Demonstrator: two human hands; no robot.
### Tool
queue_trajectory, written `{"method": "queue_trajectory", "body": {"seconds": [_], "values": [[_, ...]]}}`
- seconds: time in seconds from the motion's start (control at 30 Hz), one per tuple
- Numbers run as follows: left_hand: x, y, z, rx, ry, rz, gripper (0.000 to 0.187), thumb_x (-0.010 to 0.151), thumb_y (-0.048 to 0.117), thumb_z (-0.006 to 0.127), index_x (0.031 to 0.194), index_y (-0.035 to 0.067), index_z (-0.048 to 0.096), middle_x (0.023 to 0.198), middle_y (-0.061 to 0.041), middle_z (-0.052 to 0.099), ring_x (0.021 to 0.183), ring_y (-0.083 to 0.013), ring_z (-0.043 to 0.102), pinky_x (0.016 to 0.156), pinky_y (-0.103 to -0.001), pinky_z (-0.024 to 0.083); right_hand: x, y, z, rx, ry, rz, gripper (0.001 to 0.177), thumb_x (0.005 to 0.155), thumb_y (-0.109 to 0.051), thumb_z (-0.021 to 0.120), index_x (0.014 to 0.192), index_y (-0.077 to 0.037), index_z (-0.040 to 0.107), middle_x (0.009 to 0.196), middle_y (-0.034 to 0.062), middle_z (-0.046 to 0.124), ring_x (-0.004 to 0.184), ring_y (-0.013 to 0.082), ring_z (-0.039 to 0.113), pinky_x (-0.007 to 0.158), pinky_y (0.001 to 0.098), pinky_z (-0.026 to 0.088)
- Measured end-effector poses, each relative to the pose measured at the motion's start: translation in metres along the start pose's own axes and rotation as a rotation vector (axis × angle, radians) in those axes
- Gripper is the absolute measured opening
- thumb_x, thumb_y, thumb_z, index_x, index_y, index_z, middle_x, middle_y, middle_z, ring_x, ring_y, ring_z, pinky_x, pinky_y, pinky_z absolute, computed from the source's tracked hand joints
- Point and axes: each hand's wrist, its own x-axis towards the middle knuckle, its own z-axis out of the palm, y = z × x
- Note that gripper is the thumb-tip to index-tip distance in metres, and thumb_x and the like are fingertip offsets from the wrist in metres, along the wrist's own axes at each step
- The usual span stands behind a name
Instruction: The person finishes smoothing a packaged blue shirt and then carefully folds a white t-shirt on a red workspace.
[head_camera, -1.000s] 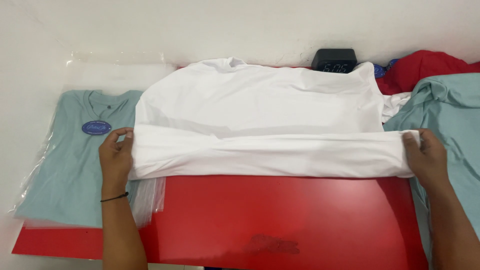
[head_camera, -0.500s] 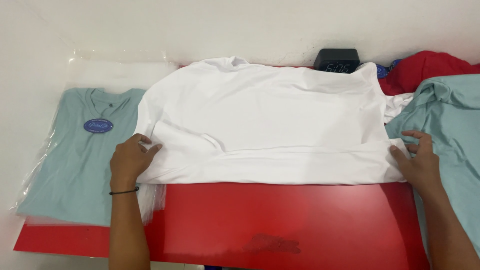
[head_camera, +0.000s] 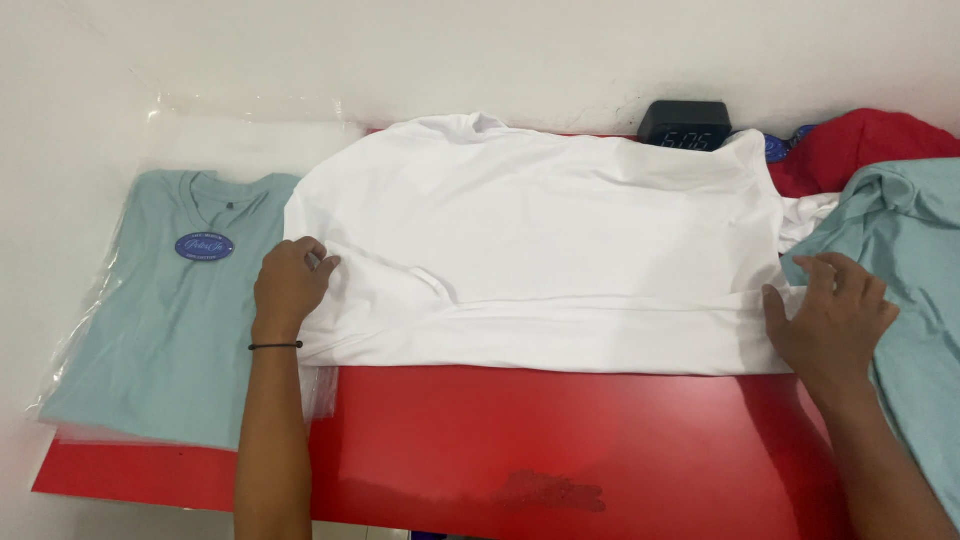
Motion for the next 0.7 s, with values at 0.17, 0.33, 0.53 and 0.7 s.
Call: {"method": "queue_trajectory", "body": {"seconds": [0.17, 0.33, 0.53, 0.7], "values": [[-0.001, -0.018, 0.003, -0.103, -0.021, 0.013, 0.02, 0.098, 0.023, 0.065, 0.11, 0.008, 0.07, 0.092, -0.003, 0.07, 0.088, -0.0208, 0.065, 0.072, -0.038, 0.052, 0.054, -0.068, -0.027, 0.382, 0.1, -0.132, 0.039, 0.096, -0.036, 0.078, 0.127, -0.012, 0.071, 0.128, 0.0085, 0.071, 0.116, 0.0322, 0.063, 0.085, 0.0448, 0.046], [-0.014, -0.018, 0.0, -0.169, 0.02, 0.017, 0.028, 0.099, 0.017, 0.065, 0.125, 0.01, 0.074, 0.104, -0.015, 0.075, 0.1, -0.0367, 0.071, 0.087, -0.053, 0.055, 0.104, -0.173, -0.064, 0.771, -0.129, -0.227, 0.02, 0.095, -0.028, 0.076, 0.113, -0.021, 0.073, 0.098, -0.0046, 0.075, 0.092, 0.0179, 0.071, 0.082, 0.033, 0.056], [-0.017, -0.024, 0.002, -0.211, 0.048, 0.047, 0.033, 0.096, 0.013, 0.064, 0.128, 0.016, 0.073, 0.105, -0.012, 0.076, 0.101, -0.0357, 0.07, 0.094, -0.053, 0.053, 0.15, -0.3, -0.091, 1.047, -0.752, -0.305, 0.025, 0.1, -0.033, 0.061, 0.12, -0.021, 0.07, 0.102, 0.0041, 0.08, 0.096, 0.0265, 0.076, 0.084, 0.0501, 0.06], [-0.012, -0.04, 0.01, -0.376, 0.051, 0.105, 0.037, 0.094, 0.008, 0.063, 0.126, 0.022, 0.075, 0.095, -0.008, 0.073, 0.089, -0.0246, 0.067, 0.087, -0.044, 0.053, 0.169, -0.368, -0.109, 1.064, -0.894, -0.393, 0.035, 0.101, -0.041, 0.059, 0.122, -0.015, 0.07, 0.101, 0.0069, 0.08, 0.097, 0.0304, 0.076, 0.085, 0.0508, 0.06]]}}
